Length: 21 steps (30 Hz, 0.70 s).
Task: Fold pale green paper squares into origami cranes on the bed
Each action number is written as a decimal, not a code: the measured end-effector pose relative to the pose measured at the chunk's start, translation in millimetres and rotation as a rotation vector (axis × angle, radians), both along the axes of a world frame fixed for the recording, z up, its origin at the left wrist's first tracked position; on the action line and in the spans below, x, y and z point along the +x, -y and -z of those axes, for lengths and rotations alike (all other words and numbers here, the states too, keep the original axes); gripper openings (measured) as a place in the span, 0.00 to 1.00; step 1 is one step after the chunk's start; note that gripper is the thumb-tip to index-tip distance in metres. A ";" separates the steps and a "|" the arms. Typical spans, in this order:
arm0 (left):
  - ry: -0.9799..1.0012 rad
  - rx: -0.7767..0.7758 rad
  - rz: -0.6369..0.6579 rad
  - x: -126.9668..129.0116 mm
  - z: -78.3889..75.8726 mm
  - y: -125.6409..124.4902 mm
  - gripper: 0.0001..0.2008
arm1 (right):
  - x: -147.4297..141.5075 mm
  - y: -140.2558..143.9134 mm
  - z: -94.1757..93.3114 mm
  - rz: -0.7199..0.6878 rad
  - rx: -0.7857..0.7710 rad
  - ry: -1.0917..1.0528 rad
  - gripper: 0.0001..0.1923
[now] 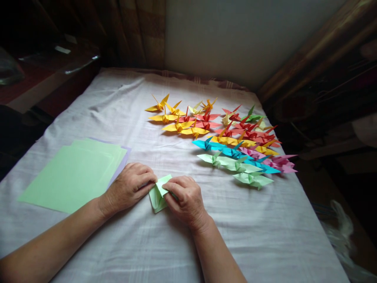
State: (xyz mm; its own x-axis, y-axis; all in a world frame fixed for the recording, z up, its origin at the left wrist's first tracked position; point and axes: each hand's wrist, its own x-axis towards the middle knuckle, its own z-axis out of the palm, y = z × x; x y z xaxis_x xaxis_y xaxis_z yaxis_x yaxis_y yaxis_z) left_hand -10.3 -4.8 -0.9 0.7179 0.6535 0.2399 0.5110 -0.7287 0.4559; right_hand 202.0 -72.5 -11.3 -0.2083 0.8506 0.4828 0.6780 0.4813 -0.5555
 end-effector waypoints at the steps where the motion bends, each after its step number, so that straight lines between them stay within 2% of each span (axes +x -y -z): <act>1: 0.008 -0.016 -0.001 -0.1 -0.5 -0.3 0.03 | -0.1 0.0 0.2 0.004 -0.006 0.000 0.08; 4: 0.022 -0.050 -0.005 0.0 -1.7 -1.0 0.03 | -0.9 0.0 -0.3 0.012 -0.029 -0.001 0.08; 10: -0.002 0.003 -0.004 0.5 1.5 -0.5 0.04 | -3.0 -1.2 -4.2 0.033 -0.005 0.031 0.11; 14: 0.003 0.021 -0.004 0.3 2.8 -0.4 0.04 | -5.2 -3.6 -3.5 0.056 0.022 0.002 0.06; 21: 0.007 -0.014 -0.017 3.2 -1.4 0.3 0.10 | -10.9 -5.8 -2.5 0.115 0.020 -0.064 0.06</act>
